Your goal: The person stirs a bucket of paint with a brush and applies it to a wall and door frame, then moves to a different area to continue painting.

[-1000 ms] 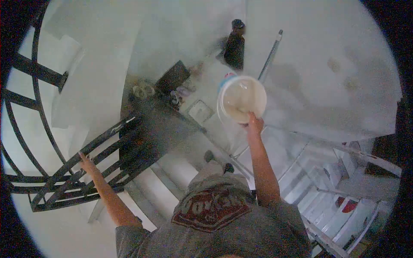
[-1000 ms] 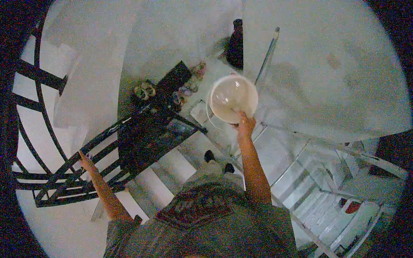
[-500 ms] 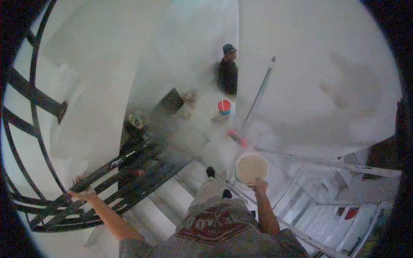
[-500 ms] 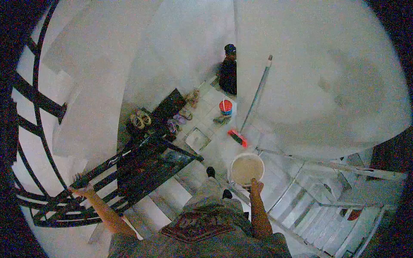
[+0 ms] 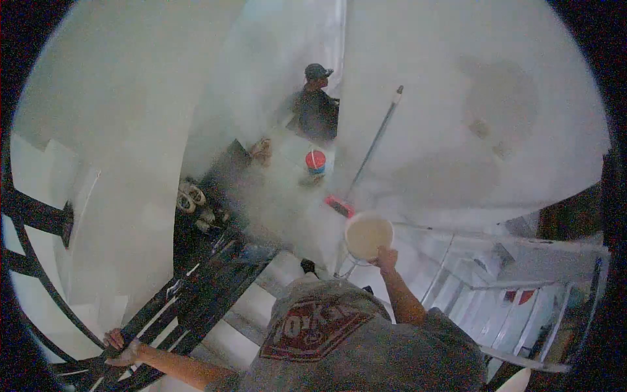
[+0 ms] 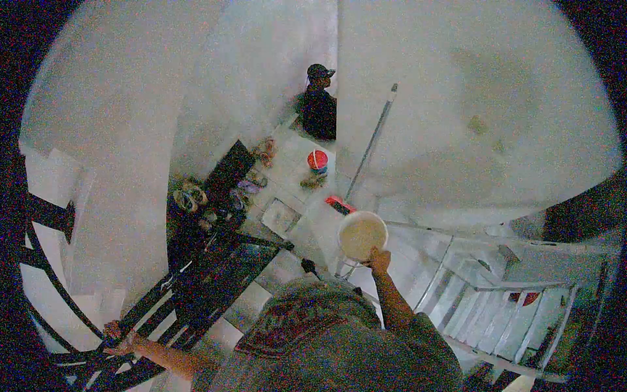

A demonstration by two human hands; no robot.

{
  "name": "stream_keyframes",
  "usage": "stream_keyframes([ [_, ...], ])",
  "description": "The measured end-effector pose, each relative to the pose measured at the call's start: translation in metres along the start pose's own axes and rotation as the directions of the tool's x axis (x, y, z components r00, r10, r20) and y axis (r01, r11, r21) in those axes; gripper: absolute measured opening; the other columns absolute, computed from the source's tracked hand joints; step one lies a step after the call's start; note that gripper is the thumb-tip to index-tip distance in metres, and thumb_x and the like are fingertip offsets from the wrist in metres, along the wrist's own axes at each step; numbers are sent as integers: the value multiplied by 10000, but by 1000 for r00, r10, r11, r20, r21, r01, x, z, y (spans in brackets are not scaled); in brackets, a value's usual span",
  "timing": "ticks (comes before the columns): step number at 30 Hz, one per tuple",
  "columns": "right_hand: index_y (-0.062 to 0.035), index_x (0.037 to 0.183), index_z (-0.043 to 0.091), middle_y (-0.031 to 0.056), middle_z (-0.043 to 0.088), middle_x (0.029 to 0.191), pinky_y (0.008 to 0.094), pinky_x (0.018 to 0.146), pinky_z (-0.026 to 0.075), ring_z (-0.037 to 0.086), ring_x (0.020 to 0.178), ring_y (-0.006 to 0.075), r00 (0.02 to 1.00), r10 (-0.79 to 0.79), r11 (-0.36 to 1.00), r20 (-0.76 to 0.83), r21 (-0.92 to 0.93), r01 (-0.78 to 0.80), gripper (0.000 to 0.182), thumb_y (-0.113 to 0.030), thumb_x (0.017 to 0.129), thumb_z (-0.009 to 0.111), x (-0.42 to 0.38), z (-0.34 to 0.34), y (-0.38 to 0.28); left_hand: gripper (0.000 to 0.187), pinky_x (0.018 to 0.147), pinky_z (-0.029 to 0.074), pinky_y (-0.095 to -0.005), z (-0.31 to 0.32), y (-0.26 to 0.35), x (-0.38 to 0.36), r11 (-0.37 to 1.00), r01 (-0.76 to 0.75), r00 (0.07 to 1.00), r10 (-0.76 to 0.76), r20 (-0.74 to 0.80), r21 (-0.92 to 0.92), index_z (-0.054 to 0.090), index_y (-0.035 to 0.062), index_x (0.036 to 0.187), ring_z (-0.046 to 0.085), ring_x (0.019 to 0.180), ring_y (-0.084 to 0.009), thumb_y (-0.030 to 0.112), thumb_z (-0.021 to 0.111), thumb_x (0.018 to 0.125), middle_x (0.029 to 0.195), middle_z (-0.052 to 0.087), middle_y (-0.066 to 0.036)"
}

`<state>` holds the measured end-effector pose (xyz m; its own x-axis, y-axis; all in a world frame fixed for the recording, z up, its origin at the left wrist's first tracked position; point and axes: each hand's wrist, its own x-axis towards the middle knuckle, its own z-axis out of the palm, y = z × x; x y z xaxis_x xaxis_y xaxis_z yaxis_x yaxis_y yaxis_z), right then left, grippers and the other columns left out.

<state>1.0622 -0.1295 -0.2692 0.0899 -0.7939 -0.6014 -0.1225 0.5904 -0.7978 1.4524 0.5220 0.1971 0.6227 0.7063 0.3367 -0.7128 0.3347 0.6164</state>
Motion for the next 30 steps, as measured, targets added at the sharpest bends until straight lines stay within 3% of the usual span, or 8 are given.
stream_keyframes([
  [2,68,966,559,268,619,792,513,707,507,615,750,439,846,-530,435,63,-836,335,527,-415,785,670,-20,32,-45,634,520,339,-290,-10,4,2,967,143,982,-111,153,-212,455,14,885,397,572,-163,544,726,664,684,393,-43],
  [4,42,952,616,276,630,828,518,802,480,617,782,432,762,-594,305,257,-805,509,546,-486,814,598,-8,63,-47,553,483,286,-273,-7,-11,13,911,253,921,-124,369,-326,414,42,797,337,507,-137,507,698,703,623,340,-30],
  [9,10,961,620,137,663,842,360,710,532,655,751,260,898,-136,557,418,-717,418,339,-307,842,607,5,139,-108,498,465,245,-263,14,-3,3,946,217,963,-167,212,-239,388,80,757,308,479,-126,473,692,724,608,308,-16],
  [14,-33,1012,627,128,659,877,400,671,557,660,796,213,882,-152,977,446,-67,202,229,-215,893,556,0,186,-93,441,463,250,-264,-41,-14,48,998,40,994,-35,104,-44,398,76,762,307,473,-121,441,644,797,609,313,-9],
  [15,-42,1021,620,140,658,891,440,670,564,661,811,222,933,-10,983,359,173,-56,209,-199,897,561,-8,190,-97,431,463,254,-263,-47,-15,53,999,-32,997,30,76,31,402,73,765,309,474,-121,435,632,811,611,315,-8],
  [19,-10,1073,585,178,641,926,488,703,567,658,848,265,891,25,999,454,25,-41,271,-192,874,613,-12,172,-126,401,465,315,-263,10,2,5,975,176,951,-133,278,-136,433,40,808,344,475,-138,409,582,864,636,369,-39],
  [23,27,1048,501,212,617,915,441,597,567,654,750,305,979,-48,999,198,0,49,357,-209,833,661,2,144,-115,417,483,366,-285,81,0,-46,990,-47,977,73,-202,132,460,-2,836,355,474,-161,390,599,860,666,392,-74],
  [30,-23,1134,454,157,577,929,396,457,479,596,626,282,991,132,960,15,247,-131,462,-225,800,700,52,80,-44,360,488,314,-266,-21,-6,22,980,146,980,-125,155,-134,427,49,712,314,474,-142,298,662,825,583,322,-27],
])
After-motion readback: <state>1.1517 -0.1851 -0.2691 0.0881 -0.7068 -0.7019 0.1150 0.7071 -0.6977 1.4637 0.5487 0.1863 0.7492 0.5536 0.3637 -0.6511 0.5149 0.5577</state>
